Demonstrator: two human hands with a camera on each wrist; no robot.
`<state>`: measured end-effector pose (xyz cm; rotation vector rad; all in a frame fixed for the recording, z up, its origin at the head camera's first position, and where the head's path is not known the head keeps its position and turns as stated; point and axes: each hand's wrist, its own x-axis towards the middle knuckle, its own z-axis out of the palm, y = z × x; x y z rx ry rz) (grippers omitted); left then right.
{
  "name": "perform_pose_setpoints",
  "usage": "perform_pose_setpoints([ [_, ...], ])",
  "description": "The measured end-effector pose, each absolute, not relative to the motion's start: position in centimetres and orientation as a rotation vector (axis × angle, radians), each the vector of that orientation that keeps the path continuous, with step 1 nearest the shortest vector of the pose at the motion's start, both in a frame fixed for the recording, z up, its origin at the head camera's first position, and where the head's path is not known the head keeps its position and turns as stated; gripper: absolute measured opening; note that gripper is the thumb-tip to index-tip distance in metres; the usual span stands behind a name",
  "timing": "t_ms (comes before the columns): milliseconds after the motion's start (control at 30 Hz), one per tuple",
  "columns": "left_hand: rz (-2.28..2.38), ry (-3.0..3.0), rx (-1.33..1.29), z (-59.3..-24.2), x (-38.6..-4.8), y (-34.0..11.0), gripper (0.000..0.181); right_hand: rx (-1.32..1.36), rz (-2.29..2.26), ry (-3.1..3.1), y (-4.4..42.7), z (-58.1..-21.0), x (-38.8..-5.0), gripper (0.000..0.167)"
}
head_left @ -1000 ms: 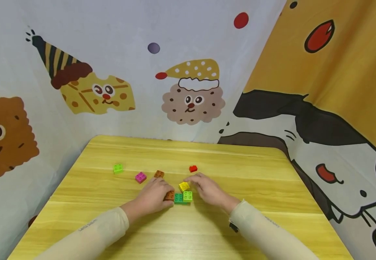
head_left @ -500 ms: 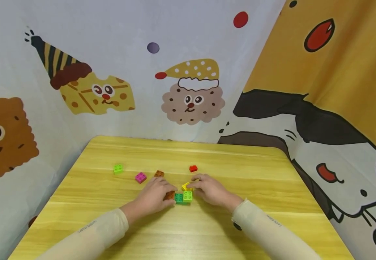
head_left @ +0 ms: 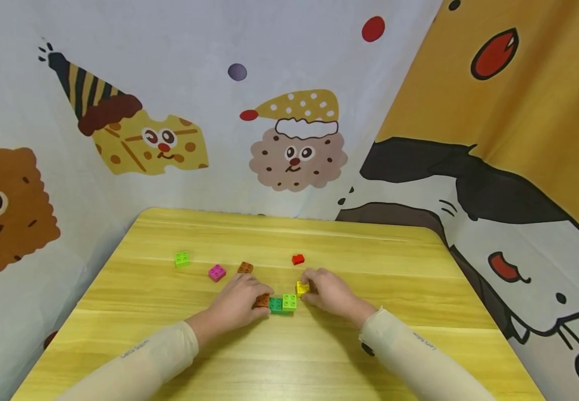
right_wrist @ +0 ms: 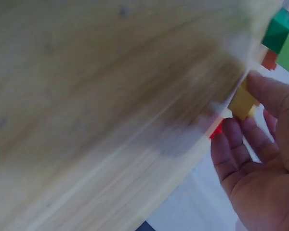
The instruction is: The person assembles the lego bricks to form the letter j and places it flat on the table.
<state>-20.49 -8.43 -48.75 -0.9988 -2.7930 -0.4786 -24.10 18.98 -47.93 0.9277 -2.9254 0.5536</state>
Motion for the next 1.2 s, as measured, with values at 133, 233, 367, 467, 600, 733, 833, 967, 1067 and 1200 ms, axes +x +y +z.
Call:
perform_pose_setpoints([
  [133,-0.479,-2.791,-0.996,-48.7,-20.5,-8.4,0.044,0.813,0.828,-2.932,19.0,-46.8,-23.8,0.035],
  [233,-0.488,-2.787,-0.999,-48.7,-20.4,-8.4,0.043,0.838,1.001,-2.922,18.8,-45.6,-23.2,0.040],
  [367,-0.508,-2.771,-0.999,-48.7,-20.4,-8.4,0.042,1.003,0.998,-2.913,18.0,-44.8,-22.2,0.041],
  [467,-0.513,-2.767,-0.996,-48.7,-20.4,-8.4,0.042,1.087,0.944,-2.905,17.5,-45.0,-21.7,0.039],
  [600,-0.517,-2.764,-1.006,-48.7,-20.4,-8.3,0.043,1.088,0.947,-2.906,17.1,-45.6,-21.4,0.040],
  [733,-0.526,-2.753,-1.008,-48.8,-20.4,-8.3,0.043,1.016,1.121,-2.914,17.1,-46.1,-21.0,0.044],
  [833,-0.527,-2.752,-1.003,-48.8,-20.4,-8.3,0.044,0.928,1.309,-2.924,17.1,-46.4,-20.8,0.041],
  [967,-0.519,-2.759,-0.997,-48.9,-20.4,-8.3,0.044,0.819,1.497,-2.936,17.1,-46.8,-20.5,0.033],
  [1067,-0.515,-2.768,-0.990,-49.0,-20.4,-8.4,0.044,0.704,1.681,-2.938,17.0,-47.0,-20.4,0.032],
  [1200,-0.517,-2.775,-0.986,-48.9,-20.3,-8.4,0.044,0.546,1.938,-2.902,16.9,-47.1,-20.3,0.035],
])
